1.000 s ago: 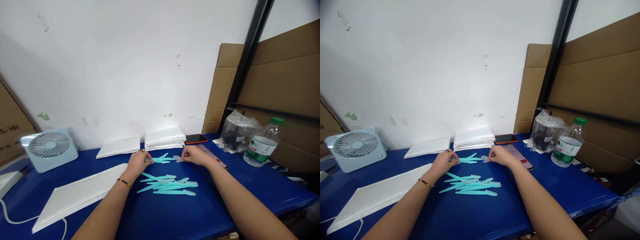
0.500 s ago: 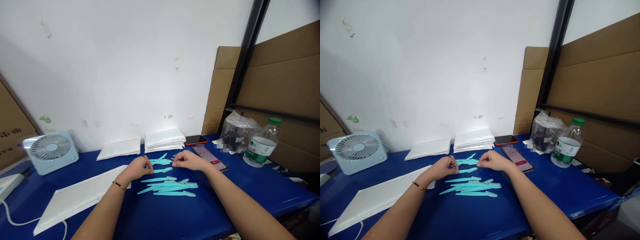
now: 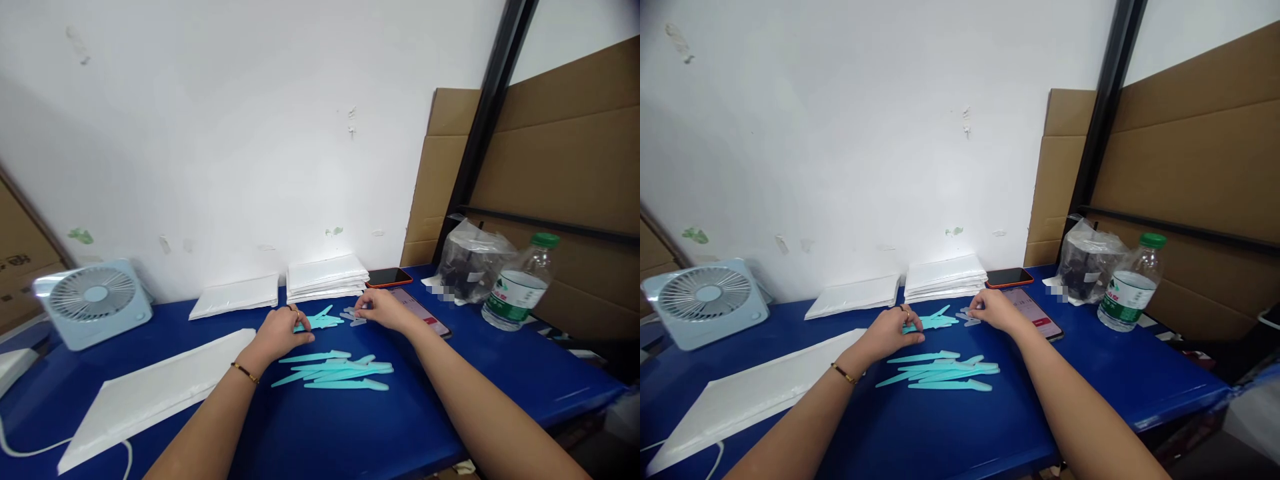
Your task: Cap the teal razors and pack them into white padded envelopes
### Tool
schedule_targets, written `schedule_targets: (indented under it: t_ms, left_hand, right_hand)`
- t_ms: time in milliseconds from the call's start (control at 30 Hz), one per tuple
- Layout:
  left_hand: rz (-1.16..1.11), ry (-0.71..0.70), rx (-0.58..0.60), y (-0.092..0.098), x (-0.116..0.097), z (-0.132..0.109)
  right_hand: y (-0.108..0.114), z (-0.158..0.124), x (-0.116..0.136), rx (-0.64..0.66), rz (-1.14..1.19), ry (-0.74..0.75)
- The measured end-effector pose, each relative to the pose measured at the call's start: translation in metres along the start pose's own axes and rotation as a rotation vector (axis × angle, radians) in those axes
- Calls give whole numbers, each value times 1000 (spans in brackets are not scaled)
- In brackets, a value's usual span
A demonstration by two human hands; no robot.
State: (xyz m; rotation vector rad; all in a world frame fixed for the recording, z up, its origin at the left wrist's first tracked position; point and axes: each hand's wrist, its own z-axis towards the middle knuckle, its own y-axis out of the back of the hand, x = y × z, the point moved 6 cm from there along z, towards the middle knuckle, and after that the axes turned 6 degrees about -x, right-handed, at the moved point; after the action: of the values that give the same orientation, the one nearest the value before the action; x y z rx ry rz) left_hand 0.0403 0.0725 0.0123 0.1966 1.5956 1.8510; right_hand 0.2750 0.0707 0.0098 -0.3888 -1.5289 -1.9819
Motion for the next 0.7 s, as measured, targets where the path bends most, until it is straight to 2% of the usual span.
schedule_targets:
  t_ms: [67,133,233,333,400,567,633,700]
  left_hand:
    - [-26,-62,135,-6,-5,-5]
    - [-15,-82,200,-11,-8,-8]
    - [25,-73,147,-12,-13,-5]
    - [72,-61,64,-9,-17,0]
    - [108,-22,5,-4,-15,4]
    - [120,94,-104,8,-3,5]
    - [68,49,-70,7,-6,2]
    - [3,-25,44,2,-13,-4]
  right_hand:
    - [-3,-3,10,42,36,49]
    - [-12,-8,24,136,87,95]
    - [-26,-16,41,273,98,172]
    - [-34,-18,44,322,91,209]
    - [-32,-14,36,282,86,190]
    - [-7,-1,10,36,-30,37]
    - [-1,-1,9,4,-50,26]
    - [-1,-3,13,28,-6,42]
